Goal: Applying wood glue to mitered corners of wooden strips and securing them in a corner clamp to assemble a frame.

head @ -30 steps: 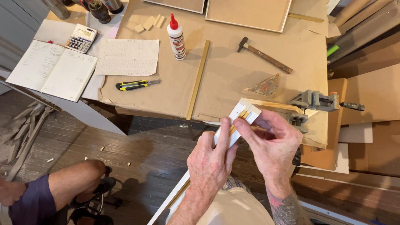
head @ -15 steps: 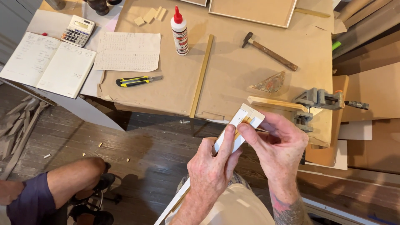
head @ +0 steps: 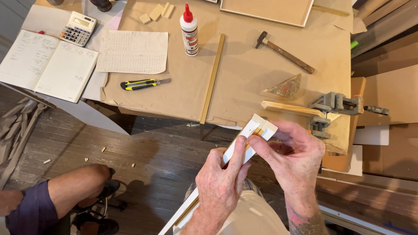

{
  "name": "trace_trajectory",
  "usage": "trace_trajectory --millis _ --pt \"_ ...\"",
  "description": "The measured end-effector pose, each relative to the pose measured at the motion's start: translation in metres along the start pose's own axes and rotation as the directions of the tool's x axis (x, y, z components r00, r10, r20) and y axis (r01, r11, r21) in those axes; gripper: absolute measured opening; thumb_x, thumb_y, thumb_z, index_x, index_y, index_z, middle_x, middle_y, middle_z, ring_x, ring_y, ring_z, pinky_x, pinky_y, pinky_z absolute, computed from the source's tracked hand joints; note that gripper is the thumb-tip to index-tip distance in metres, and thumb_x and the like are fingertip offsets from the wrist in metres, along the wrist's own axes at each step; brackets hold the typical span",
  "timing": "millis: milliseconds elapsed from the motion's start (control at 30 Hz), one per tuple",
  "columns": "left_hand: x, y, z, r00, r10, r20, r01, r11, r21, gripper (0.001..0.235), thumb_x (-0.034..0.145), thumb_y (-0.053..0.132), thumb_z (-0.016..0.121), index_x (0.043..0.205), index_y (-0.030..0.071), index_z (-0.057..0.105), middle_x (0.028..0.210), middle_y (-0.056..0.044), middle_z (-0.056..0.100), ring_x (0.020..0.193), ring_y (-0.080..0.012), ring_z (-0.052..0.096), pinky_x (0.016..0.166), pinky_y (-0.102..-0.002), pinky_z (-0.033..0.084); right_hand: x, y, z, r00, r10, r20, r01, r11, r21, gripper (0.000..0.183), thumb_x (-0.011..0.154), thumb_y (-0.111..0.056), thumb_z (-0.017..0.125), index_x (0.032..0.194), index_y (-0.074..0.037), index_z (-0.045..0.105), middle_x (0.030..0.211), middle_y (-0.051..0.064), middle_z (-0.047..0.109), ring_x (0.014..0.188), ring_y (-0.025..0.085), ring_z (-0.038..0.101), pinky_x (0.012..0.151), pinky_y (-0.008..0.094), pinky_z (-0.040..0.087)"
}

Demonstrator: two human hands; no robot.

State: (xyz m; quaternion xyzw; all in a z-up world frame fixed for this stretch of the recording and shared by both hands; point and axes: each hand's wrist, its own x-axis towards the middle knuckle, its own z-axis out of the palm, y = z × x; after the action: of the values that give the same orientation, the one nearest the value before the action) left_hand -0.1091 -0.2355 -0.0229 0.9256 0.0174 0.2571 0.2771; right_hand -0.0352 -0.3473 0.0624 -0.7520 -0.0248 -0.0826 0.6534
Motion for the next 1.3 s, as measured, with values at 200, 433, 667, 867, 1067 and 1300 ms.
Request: trace_trajectory --millis 200,433,667,867,1067,1300 --pt "-0.002 -0.002 0.001 0.998 -0.056 0.029 0.057 0.997 -0.052 0.063 0.097 0.027 0.078 0.152 0.030 0.048 0.094 -0.006 0.048 0.068 -0.0199 0.046 0.054 -0.033 0.046 0.002 0.005 0.001 0.999 0.046 0.002 -0.046 0.999 -0.015 0.033 0.073 0.001 0.087 0.101 0.001 0.071 0.091 0.012 0.077 0.081 0.014 0.074 0.070 0.027 0.069" --pt "-0.002 -0.005 0.003 0.999 -0.031 0.012 0.032 0.997 -0.063 0.055 0.100 0.031 0.074 0.150 0.028 0.051 0.099 -0.008 0.053 0.070 -0.0206 0.048 0.055 -0.034 0.046 0.004 0.008 -0.001 0.996 0.075 0.037 -0.075 0.997 -0.001 0.029 0.074 0.003 0.086 0.099 0.001 0.072 0.089 0.010 0.077 0.079 0.014 0.074 0.070 0.025 0.068" --pt "0.017 -0.006 0.012 0.999 -0.045 -0.011 0.045 0.999 0.000 0.050 0.101 0.032 0.072 0.148 0.027 0.054 0.097 -0.007 0.052 0.069 -0.0205 0.050 0.055 -0.033 0.048 0.028 0.012 0.006 0.994 0.101 0.046 -0.100 0.995 -0.005 0.028 0.074 0.003 0.085 0.100 0.003 0.072 0.088 0.012 0.077 0.077 0.013 0.072 0.072 0.026 0.068" --pt "0.044 -0.004 0.030 0.993 -0.117 -0.011 0.118 0.992 0.050 0.048 0.102 0.035 0.068 0.147 0.026 0.055 0.094 -0.006 0.050 0.066 -0.0190 0.049 0.054 -0.031 0.047 0.072 0.031 0.010 0.981 0.139 0.134 -0.140 0.990 -0.006 0.028 0.073 0.001 0.086 0.098 0.001 0.073 0.086 0.010 0.077 0.076 0.011 0.072 0.070 0.024 0.066" --pt "0.064 -0.008 0.051 0.965 -0.247 0.089 0.245 0.969 0.040 0.057 0.098 0.030 0.073 0.150 0.027 0.050 0.094 -0.005 0.048 0.064 -0.0185 0.049 0.051 -0.034 0.048 0.129 0.061 0.006 0.870 -0.280 0.406 0.343 0.935 -0.091 0.061 0.073 -0.010 0.090 0.124 0.004 0.062 0.120 0.018 0.072 0.096 0.022 0.080 0.067 0.022 0.072" --pt "0.090 -0.009 0.063 0.932 -0.350 0.095 0.332 0.929 0.165 0.059 0.095 0.032 0.076 0.149 0.028 0.052 0.088 -0.004 0.047 0.061 -0.0198 0.050 0.048 -0.037 0.049 0.192 0.069 -0.007 0.532 -0.549 0.644 0.786 0.603 -0.135 0.038 0.083 -0.028 0.086 0.113 -0.007 0.076 0.114 0.010 0.076 0.088 0.013 0.077 0.075 0.025 0.063"
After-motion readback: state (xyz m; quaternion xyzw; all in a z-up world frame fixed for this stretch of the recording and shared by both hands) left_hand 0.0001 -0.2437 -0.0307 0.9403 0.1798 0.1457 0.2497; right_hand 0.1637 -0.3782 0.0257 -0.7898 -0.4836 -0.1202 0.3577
